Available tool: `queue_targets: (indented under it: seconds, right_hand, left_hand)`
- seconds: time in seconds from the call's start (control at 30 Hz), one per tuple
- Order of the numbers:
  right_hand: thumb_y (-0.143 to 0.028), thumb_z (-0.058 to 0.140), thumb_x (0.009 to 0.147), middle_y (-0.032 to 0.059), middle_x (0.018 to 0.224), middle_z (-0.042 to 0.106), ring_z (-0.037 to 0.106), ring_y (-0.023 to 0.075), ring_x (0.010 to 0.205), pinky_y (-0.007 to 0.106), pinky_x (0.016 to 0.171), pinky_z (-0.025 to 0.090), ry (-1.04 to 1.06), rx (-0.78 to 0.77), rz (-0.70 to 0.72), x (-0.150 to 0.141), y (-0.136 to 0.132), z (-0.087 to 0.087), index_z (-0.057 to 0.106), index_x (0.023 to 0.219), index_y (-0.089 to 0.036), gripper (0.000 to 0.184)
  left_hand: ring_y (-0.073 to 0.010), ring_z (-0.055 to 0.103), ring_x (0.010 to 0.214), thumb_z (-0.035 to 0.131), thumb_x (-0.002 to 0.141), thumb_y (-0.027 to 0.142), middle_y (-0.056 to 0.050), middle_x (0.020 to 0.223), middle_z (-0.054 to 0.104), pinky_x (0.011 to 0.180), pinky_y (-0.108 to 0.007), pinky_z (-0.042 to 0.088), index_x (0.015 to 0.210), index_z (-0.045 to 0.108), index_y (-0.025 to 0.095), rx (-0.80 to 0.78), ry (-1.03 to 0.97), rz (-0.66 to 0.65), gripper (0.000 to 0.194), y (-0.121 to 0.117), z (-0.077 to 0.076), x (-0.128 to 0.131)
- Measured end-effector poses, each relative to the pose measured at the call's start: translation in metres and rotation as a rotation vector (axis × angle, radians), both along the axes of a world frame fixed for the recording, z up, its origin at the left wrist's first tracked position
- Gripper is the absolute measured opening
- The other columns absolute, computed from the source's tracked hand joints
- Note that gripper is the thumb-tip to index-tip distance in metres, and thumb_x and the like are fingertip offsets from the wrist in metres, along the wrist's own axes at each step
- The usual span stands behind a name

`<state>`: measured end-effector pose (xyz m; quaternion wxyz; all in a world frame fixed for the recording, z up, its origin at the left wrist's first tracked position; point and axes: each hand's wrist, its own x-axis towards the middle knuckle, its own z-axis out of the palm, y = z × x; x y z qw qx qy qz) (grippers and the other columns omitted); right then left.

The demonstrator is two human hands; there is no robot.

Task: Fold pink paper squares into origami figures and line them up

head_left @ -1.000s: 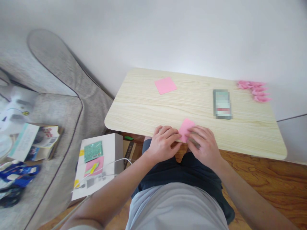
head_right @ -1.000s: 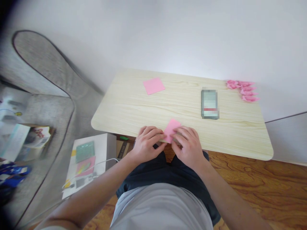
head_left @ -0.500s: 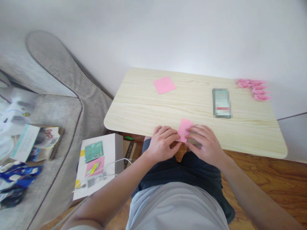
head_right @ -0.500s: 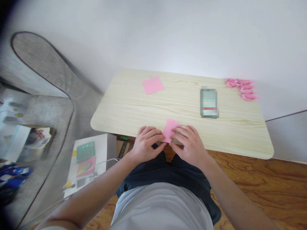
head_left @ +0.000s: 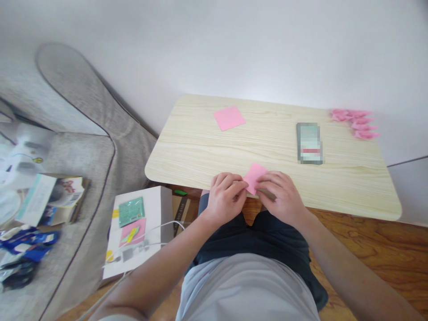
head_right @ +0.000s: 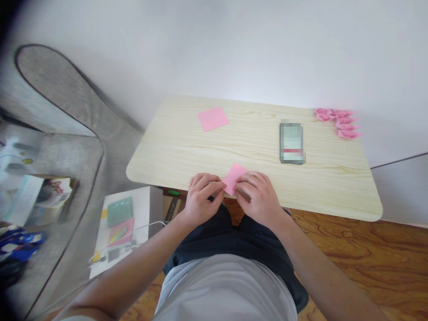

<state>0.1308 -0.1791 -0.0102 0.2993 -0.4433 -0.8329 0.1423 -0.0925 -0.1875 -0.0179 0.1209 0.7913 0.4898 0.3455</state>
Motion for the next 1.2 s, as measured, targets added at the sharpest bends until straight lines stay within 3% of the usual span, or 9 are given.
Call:
queue_targets:
  seconds: [0.17, 0.3, 0.47, 0.77, 0.9, 1.0, 1.1, 1.2]
  right_hand:
    - [-0.019, 0.067, 0.092, 0.0077, 0.12, 0.072, 0.065, 0.0275, 0.117, 0.049, 0.103, 0.053, 0.103, 0.017, -0.051, -0.002, -0.003, -0.005, 0.071, 0.106, -0.027, 0.017]
    - [-0.017, 0.066, 0.091, 0.0103, 0.122, 0.068, 0.063, 0.0285, 0.119, 0.049, 0.104, 0.054, 0.162, 0.029, -0.111, -0.007, -0.003, -0.007, 0.069, 0.113, -0.026, 0.023]
    - [-0.017, 0.066, 0.088, 0.0125, 0.12, 0.062, 0.061, 0.0306, 0.115, 0.05, 0.1, 0.055, 0.179, 0.048, -0.199, -0.012, 0.0, -0.005, 0.06, 0.133, -0.025, 0.046]
    - [-0.016, 0.058, 0.09, 0.0132, 0.12, 0.064, 0.061, 0.0312, 0.109, 0.049, 0.099, 0.053, 0.064, -0.034, -0.145, -0.013, 0.014, -0.005, 0.044, 0.153, -0.024, 0.065]
    - [-0.013, 0.056, 0.089, 0.0103, 0.117, 0.066, 0.062, 0.0288, 0.108, 0.047, 0.098, 0.054, 0.089, -0.052, -0.111, -0.015, 0.018, -0.002, 0.053, 0.146, -0.026, 0.059]
    - [-0.013, 0.056, 0.091, 0.008, 0.108, 0.067, 0.064, 0.0258, 0.104, 0.042, 0.094, 0.055, 0.147, -0.064, -0.061, -0.017, 0.018, 0.004, 0.066, 0.123, -0.026, 0.036]
    - [-0.016, 0.059, 0.093, 0.0069, 0.103, 0.068, 0.065, 0.0241, 0.1, 0.04, 0.088, 0.057, 0.214, -0.07, -0.04, -0.016, 0.014, 0.008, 0.069, 0.102, -0.026, 0.017]
    - [-0.019, 0.06, 0.094, 0.0067, 0.107, 0.07, 0.067, 0.0242, 0.103, 0.041, 0.09, 0.057, 0.256, -0.072, -0.057, -0.01, 0.009, 0.009, 0.069, 0.1, -0.027, 0.013]
  left_hand:
    - [-0.026, 0.061, 0.113, 0.065, 0.093, 0.024, -0.006, 0.115, 0.073, 0.101, -0.044, 0.044, 0.116, 0.069, 0.024, -0.073, 0.021, 0.155, 0.024, 0.002, 0.005, 0.001]
    - [-0.0257, 0.061, 0.111, 0.064, 0.088, 0.015, -0.003, 0.111, 0.074, 0.101, -0.045, 0.042, 0.108, 0.07, 0.025, -0.129, 0.039, 0.124, 0.023, 0.004, 0.01, -0.001]
    - [-0.0267, 0.06, 0.115, 0.067, 0.083, 0.016, -0.004, 0.117, 0.073, 0.103, -0.046, 0.042, 0.116, 0.07, 0.026, -0.133, 0.03, 0.045, 0.035, 0.003, 0.013, 0.0]
    - [-0.0285, 0.059, 0.116, 0.072, 0.084, 0.028, -0.006, 0.117, 0.071, 0.101, -0.047, 0.043, 0.111, 0.07, 0.025, -0.119, 0.074, 0.101, 0.027, 0.004, 0.015, 0.008]
    - [-0.0245, 0.06, 0.113, 0.069, 0.087, 0.025, -0.004, 0.116, 0.072, 0.1, -0.044, 0.044, 0.107, 0.072, 0.026, -0.083, 0.052, 0.041, 0.02, 0.006, 0.013, 0.01]
    - [-0.0225, 0.062, 0.111, 0.065, 0.092, 0.024, -0.003, 0.114, 0.073, 0.101, -0.044, 0.044, 0.101, 0.073, 0.027, -0.051, 0.018, 0.003, 0.012, 0.005, 0.014, 0.013]
    - [-0.0223, 0.062, 0.114, 0.064, 0.093, 0.022, -0.002, 0.114, 0.075, 0.103, -0.043, 0.044, 0.102, 0.073, 0.027, -0.019, -0.003, -0.057, 0.014, 0.005, 0.017, 0.014]
    - [-0.0242, 0.061, 0.121, 0.066, 0.088, 0.021, -0.003, 0.121, 0.074, 0.107, -0.044, 0.044, 0.11, 0.072, 0.027, -0.039, 0.018, -0.126, 0.024, 0.006, 0.018, 0.011]
